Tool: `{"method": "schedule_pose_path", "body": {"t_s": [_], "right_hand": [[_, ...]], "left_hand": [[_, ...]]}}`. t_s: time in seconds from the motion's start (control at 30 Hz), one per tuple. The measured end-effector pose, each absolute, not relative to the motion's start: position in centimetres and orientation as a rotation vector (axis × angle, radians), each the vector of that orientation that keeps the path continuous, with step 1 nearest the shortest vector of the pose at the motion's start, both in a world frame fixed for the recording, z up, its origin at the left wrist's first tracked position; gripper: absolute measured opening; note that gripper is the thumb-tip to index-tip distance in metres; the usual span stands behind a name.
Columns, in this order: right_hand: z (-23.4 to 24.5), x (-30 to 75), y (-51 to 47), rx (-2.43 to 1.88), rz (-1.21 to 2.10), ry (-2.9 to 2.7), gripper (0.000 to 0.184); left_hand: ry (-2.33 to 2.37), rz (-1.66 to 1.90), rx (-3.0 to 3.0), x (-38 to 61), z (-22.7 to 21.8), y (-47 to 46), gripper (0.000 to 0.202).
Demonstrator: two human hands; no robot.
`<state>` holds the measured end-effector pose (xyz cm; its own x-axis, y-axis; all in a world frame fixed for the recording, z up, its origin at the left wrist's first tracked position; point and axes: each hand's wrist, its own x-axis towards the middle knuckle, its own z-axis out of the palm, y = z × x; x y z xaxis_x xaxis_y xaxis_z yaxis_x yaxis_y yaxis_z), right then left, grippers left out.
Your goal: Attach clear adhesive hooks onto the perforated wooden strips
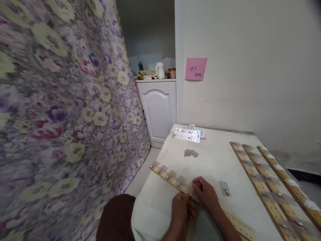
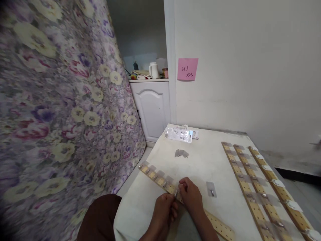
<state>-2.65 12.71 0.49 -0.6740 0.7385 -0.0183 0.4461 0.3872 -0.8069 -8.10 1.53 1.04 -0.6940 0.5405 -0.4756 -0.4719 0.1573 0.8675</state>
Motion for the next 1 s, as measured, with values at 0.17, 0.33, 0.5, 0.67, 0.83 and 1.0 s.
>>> {"method": "schedule_pose_path", "body": {"t_s": [0.17, 0.33, 0.5, 0.67, 0.83, 1.0], "right_hand": [[0.56, -2.57, 12.45, -1.062, 1.146, -2.333, 0.019], [0.42, -2.37, 12.39, -1.051, 1.114, -2.334, 0.019], [0.18, -2.25, 12.54, -1.005, 1.127, -2.329, 0.018], [0.38, -2.0, 12.49, -1.028, 1.145, -2.3, 0.02], [0.39, -1.91, 12.46, -1.035, 1.158, -2.278, 0.02], [0.28, -2.11, 12.51, -1.03, 1.172, -2.28, 0.02]], "left_hand": [[1.685, 1.636, 0.06, -8.02, 1.11, 1.61, 0.022], [1.71, 1.616, 0.066, -8.0, 0.95, 1.77, 0.023], [1.725, 1.62, 0.087, -8.01, 0.75, 1.79, 0.024], [1.742, 1.628, 0.102, -8.01, 0.45, 1.84, 0.026], [1.748, 1.62, 0.104, -8.07, 0.27, 1.9, 0.026], [1.763, 1.603, 0.12, -8.03, 0.54, 1.83, 0.025]]}}
